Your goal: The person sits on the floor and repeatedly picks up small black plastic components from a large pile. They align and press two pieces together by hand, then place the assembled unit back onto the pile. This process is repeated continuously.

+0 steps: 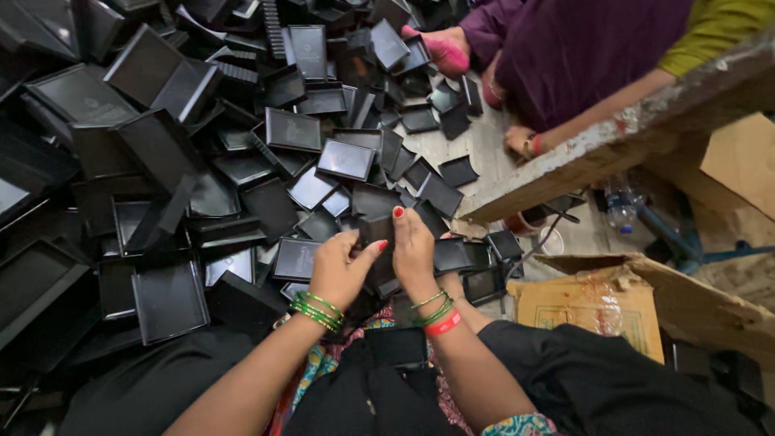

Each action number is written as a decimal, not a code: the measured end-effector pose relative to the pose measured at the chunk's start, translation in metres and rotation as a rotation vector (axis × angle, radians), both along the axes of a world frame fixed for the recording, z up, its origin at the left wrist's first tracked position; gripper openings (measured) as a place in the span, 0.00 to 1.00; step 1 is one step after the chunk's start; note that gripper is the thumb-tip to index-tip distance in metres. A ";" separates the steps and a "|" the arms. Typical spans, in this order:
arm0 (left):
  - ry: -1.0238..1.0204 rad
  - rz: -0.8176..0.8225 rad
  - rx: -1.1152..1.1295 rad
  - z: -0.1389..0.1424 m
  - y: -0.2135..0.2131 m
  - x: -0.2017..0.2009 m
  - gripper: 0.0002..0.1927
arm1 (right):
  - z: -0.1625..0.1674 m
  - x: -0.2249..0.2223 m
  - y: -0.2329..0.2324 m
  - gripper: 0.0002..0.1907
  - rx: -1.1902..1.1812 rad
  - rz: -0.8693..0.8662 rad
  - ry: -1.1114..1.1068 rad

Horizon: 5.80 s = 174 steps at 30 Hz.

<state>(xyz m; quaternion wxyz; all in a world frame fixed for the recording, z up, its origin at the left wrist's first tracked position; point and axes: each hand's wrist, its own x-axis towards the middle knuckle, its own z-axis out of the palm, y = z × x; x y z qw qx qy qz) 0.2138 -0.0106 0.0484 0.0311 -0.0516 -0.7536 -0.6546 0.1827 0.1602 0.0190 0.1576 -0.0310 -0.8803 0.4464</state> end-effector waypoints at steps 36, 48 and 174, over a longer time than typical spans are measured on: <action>0.149 -0.449 -0.780 -0.030 0.012 -0.026 0.26 | 0.002 -0.137 0.129 0.44 0.693 0.389 -0.514; 0.129 0.022 0.080 -0.016 0.001 -0.035 0.32 | 0.062 -0.074 0.077 0.33 -0.310 0.453 -0.088; 0.214 0.349 0.286 -0.007 0.007 -0.013 0.29 | 0.054 0.019 -0.096 0.33 -0.694 0.375 -0.053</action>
